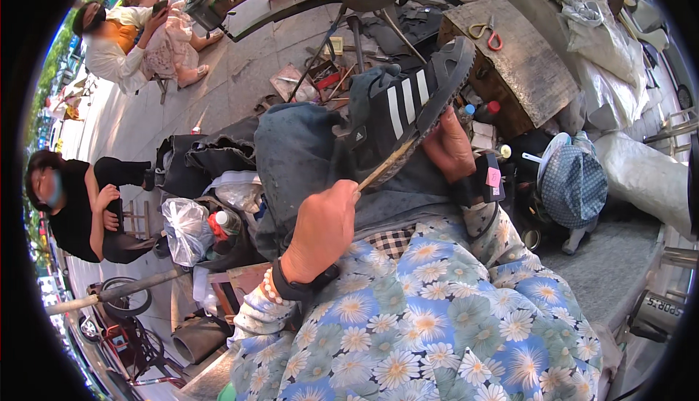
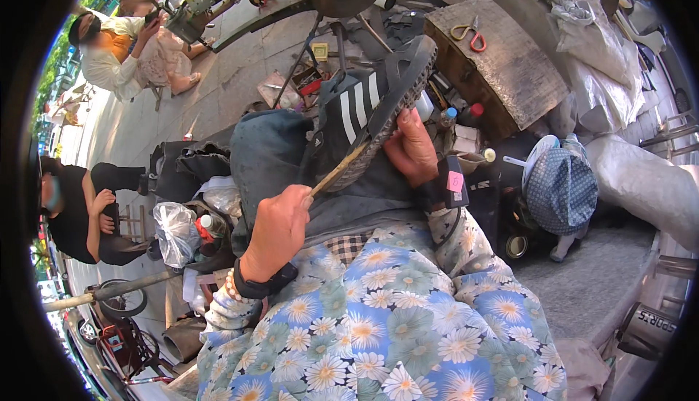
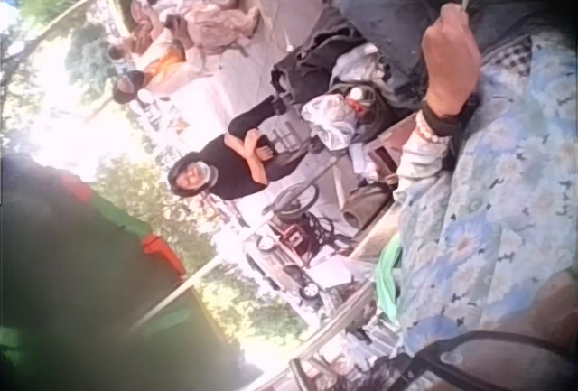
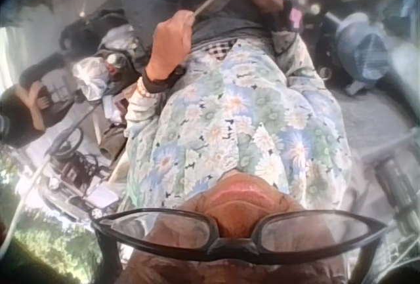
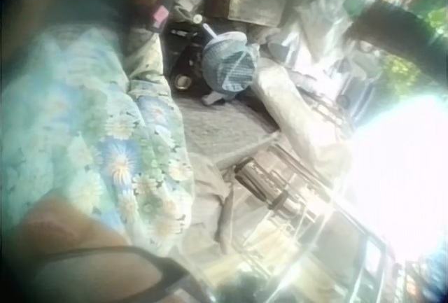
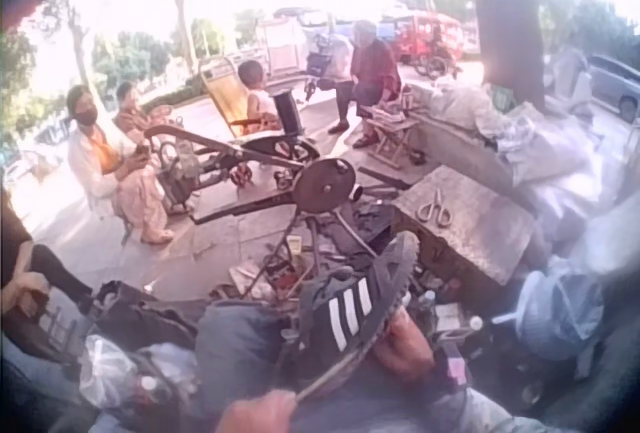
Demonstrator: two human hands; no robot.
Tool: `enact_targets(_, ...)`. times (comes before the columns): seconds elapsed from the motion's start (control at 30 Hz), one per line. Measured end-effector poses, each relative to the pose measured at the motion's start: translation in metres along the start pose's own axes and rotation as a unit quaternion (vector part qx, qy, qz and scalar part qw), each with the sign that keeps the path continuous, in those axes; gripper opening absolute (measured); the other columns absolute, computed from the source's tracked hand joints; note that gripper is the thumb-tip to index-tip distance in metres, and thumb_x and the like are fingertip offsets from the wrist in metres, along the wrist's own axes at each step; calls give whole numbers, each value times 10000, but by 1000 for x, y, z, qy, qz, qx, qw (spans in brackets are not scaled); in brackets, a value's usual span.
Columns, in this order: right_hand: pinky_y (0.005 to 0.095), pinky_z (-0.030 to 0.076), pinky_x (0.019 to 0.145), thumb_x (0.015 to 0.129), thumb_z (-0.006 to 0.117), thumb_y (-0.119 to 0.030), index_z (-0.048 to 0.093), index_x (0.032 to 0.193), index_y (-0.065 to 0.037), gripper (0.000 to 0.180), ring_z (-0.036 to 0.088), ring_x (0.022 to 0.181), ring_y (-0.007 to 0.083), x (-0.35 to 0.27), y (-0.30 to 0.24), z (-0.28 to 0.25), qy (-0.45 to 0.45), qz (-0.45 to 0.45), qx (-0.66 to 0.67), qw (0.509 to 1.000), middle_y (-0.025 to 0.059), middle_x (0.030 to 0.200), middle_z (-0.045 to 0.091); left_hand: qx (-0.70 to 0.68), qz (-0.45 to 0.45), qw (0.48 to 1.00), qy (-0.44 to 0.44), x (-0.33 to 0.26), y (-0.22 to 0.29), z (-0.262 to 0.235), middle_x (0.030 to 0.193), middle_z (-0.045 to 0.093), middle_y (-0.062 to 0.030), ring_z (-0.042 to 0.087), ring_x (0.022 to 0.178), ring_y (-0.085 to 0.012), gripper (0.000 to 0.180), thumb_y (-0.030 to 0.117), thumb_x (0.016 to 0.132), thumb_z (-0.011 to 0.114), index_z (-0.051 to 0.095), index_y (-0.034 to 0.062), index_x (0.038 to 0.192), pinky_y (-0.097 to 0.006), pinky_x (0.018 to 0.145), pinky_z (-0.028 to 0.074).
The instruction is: Repairing a shoe by applying adhesive and fixing the sole.
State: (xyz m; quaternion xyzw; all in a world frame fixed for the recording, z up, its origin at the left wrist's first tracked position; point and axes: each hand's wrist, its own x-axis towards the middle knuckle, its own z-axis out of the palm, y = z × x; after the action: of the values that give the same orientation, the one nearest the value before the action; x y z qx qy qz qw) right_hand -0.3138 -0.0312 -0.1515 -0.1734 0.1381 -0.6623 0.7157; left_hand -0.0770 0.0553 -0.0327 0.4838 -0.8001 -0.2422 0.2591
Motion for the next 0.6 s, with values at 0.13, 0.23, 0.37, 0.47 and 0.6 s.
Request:
enact_targets(0.13, 338, 428, 959, 874, 661, -251, 468, 1247, -103, 445, 560, 1067, 147, -11, -11, 3, -49, 21, -39, 998, 14, 1130, 599, -22, 48, 999, 14, 10, 1, -1, 736, 608, -189, 604, 648, -361, 126, 11, 833, 581, 598, -17, 954, -380, 566, 475)
enact_targets(0.23, 327, 457, 928, 860, 681, -269, 482, 1234, -70, 468, 572, 1025, 161, -21, -21, 16, 3, 21, -120, 993, 41, 1086, 601, 51, 99, 993, 36, 14, -6, -15, 731, 608, -165, 605, 642, -345, 136, 5, 823, 586, 616, -5, 955, -367, 555, 473)
enact_targets(0.37, 263, 537, 574, 809, 717, -188, 495, 1101, -8, 409, 594, 641, 134, -38, -46, 44, 155, 86, -475, 862, 46, 816, 564, 147, 109, 983, -8, 12, -11, -22, 659, 539, -110, 578, 600, -308, 203, -10, 754, 599, 624, 25, 953, -375, 518, 453)
enact_targets(0.47, 294, 556, 520, 795, 697, -84, 458, 909, -41, 269, 599, 596, 137, -53, -48, 46, 209, 28, -381, 900, 70, 791, 593, 143, 116, 983, -5, 5, -8, -10, 642, 507, -98, 562, 583, -289, 236, -19, 722, 598, 623, 32, 951, -378, 503, 439)
enact_targets(0.6, 303, 573, 596, 803, 692, -48, 471, 860, -50, 228, 633, 656, 136, -74, -40, 61, 145, -14, -335, 931, 68, 774, 622, 142, 122, 982, -13, 4, -6, -7, 639, 497, -92, 561, 582, -282, 248, -25, 715, 598, 625, 29, 956, -373, 499, 435)
